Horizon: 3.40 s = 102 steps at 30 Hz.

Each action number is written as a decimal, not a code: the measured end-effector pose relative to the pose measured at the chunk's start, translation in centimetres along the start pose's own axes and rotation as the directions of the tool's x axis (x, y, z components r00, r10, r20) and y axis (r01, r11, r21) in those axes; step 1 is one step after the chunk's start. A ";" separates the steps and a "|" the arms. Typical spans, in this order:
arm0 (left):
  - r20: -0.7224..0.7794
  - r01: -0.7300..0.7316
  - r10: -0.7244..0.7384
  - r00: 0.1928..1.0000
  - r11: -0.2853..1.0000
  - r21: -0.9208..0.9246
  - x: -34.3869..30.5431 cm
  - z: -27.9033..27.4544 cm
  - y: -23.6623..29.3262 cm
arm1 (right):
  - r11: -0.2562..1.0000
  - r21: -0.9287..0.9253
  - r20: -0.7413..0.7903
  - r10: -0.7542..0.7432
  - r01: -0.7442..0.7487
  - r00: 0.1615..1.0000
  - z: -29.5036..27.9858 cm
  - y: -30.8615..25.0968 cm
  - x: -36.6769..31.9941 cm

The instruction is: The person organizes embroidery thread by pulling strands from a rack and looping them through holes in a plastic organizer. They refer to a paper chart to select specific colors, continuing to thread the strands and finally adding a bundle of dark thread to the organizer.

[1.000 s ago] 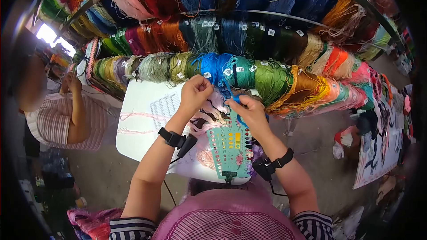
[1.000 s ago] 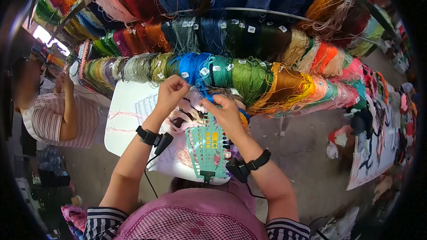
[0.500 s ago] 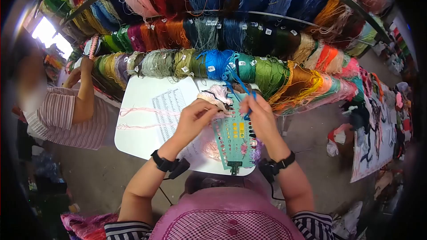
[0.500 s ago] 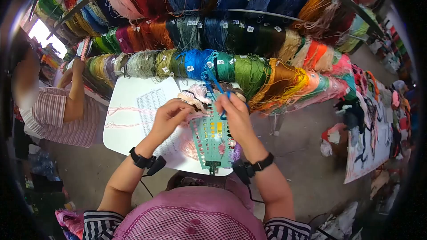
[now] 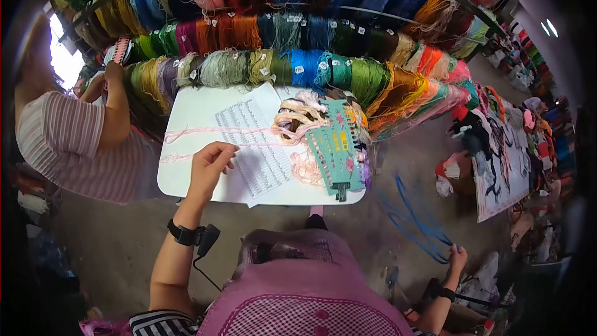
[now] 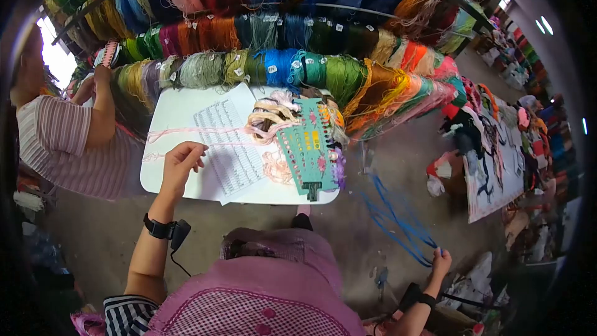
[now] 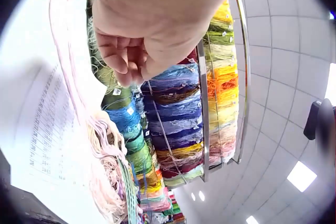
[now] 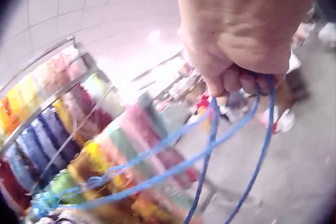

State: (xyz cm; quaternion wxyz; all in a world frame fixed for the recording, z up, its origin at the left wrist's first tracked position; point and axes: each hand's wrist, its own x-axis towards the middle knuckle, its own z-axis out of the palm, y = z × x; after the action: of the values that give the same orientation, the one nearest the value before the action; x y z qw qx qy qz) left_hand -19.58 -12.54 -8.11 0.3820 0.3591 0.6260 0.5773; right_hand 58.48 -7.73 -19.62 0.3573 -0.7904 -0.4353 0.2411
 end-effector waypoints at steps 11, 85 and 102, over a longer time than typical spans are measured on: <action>0.871 0.164 -0.314 0.377 0.948 0.271 -7.0 11.1 3.7 | 0.906 0.308 0.937 -0.236 -0.289 0.258 16.6 -34.2 -24.6; 0.249 0.161 -0.071 0.966 0.917 -0.364 -5.9 9.0 6.5 | 0.824 0.538 0.832 -0.485 -0.179 0.269 26.3 -42.1 -25.3; 0.157 0.306 -0.266 0.951 0.746 -0.591 -5.0 6.4 4.0 | 0.704 0.438 0.880 -0.461 -0.558 0.109 27.3 -39.9 -22.2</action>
State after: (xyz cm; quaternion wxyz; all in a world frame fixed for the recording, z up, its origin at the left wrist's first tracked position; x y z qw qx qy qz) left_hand -11.61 -13.87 -4.11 0.5804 0.1346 0.4420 0.6706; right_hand 7.81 -2.56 -4.28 0.2316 -0.2242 -0.3939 0.8608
